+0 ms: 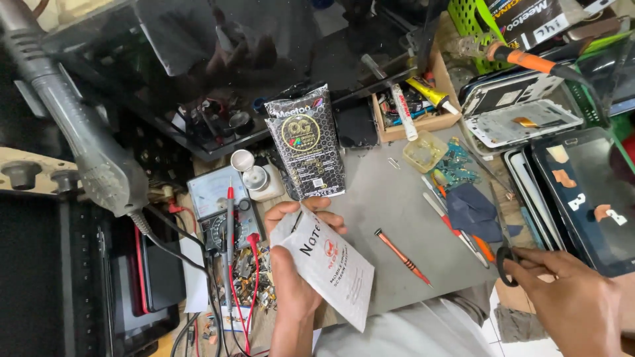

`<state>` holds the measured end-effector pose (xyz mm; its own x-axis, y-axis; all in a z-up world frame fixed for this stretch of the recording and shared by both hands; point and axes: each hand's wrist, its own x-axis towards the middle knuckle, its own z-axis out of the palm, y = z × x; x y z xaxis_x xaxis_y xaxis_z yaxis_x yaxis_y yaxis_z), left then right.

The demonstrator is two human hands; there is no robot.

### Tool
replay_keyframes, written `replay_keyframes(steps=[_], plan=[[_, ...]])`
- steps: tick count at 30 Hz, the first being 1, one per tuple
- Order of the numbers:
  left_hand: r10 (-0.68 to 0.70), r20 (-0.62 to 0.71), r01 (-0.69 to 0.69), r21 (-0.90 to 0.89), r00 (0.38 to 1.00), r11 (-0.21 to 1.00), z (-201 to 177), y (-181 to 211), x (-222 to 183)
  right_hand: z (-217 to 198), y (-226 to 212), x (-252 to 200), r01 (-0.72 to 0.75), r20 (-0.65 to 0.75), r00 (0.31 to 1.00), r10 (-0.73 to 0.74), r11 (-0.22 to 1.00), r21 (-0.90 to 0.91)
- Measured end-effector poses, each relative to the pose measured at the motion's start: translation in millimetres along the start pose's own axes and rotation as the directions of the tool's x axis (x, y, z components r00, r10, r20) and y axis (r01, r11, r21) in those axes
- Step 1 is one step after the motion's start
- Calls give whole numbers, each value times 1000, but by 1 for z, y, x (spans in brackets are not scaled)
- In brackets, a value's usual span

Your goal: Unboxing a replacement mobile phone screen from shipping packaging and bubble wrap for inspection.

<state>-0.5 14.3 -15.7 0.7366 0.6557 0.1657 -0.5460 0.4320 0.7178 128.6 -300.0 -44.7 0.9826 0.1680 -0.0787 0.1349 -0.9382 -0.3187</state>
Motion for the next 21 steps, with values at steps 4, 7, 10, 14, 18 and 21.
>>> replay_keyframes(steps=[4, 7, 10, 14, 18, 21], plan=[[-148, 87, 159, -135, 985, 978, -1, 2, -2, -16, -15, 6, -156, 134, 980, 147, 986, 56], [-138, 198, 153, -61, 970, 986, 2, 1, -3, -57, -80, 1, -193, 156, 975, 158, 951, 242], [-91, 400, -54, 338, 912, 940, 23, 20, -11, -88, -114, -21, 229, 44, 956, -290, 832, 505], [68, 546, -450, 608, 835, 654, 27, 12, -16, -84, -129, -23, 509, -4, 769, -639, 607, 611], [-10, 584, -526, 738, 811, 423, 20, 10, -19, -74, -158, -25, 433, 169, 795, -583, 740, 515], [-33, 600, -565, 769, 799, 298, 22, 13, -17, -57, -159, -15, 316, 358, 804, -474, 852, 418]])
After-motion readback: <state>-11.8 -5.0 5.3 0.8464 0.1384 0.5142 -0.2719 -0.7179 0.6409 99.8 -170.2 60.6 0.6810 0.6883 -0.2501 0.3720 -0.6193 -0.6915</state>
